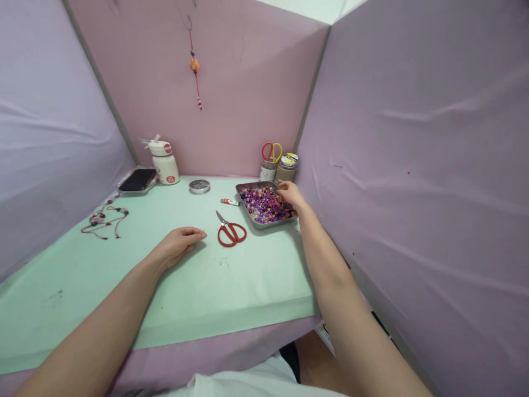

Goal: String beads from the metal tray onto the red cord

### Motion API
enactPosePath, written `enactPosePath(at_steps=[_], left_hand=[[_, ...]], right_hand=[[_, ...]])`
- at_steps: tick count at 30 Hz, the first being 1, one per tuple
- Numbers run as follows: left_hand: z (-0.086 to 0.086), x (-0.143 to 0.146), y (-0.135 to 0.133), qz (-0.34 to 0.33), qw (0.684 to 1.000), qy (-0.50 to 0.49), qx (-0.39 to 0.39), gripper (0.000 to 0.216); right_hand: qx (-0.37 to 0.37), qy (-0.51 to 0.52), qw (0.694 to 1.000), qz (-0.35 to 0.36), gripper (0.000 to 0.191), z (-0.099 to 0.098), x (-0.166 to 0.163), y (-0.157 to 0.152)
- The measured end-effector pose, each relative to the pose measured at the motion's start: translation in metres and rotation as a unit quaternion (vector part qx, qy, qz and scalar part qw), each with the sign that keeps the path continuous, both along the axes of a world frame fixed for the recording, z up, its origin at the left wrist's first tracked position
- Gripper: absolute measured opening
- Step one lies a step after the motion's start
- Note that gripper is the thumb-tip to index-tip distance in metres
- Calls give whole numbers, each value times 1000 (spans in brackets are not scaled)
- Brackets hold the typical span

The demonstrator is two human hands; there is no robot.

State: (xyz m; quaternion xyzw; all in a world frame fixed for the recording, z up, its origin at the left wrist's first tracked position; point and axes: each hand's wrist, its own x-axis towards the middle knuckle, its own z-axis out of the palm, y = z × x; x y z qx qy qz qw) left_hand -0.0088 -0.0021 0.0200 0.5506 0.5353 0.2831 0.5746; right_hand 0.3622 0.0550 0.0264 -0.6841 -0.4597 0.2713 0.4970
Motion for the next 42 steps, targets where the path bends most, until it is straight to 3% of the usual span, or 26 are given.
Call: enactPosePath(at_steps=[2,4,9,12,15,18,24,29,34,40,42], left_hand=[[-1,-1,0,-1,1000,-2,-2,39],[-3,-2,2,-1,1000,-2,-2,39],[-7,-4,5,-6,1000,-9,1,40],[-6,-4,4,-9,1000,-9,-1,38],[-3,-2,2,-10,1000,-9,-2,37],[-2,-1,2,-5,1000,-9,-3,36],[-7,-3,5,-12,1000,8,-15,37],[-8,-2,6,-24,999,33,-24,36],[-2,0,4,-29,998,45,-33,34],[2,1,3,-28,997,45,-54,34],[2,1,4,-28,997,45,-59,34]], right_hand=[[-1,-130,990,50,14,2,0,-5],[-28,-184,973,137,5,4,-3,-11],[-159,-105,938,289,8,3,-9,-23],[-136,-125,949,254,9,0,-4,-14],[-41,-255,959,116,15,-3,2,10],[-13,-286,953,101,26,-5,0,39],[8,-295,932,212,33,-11,-11,82],[-10,-287,918,273,33,-22,-15,98],[-40,-247,917,309,30,-25,-16,83],[-127,-185,853,471,31,4,-1,49],[-100,-177,873,443,31,11,0,53]])
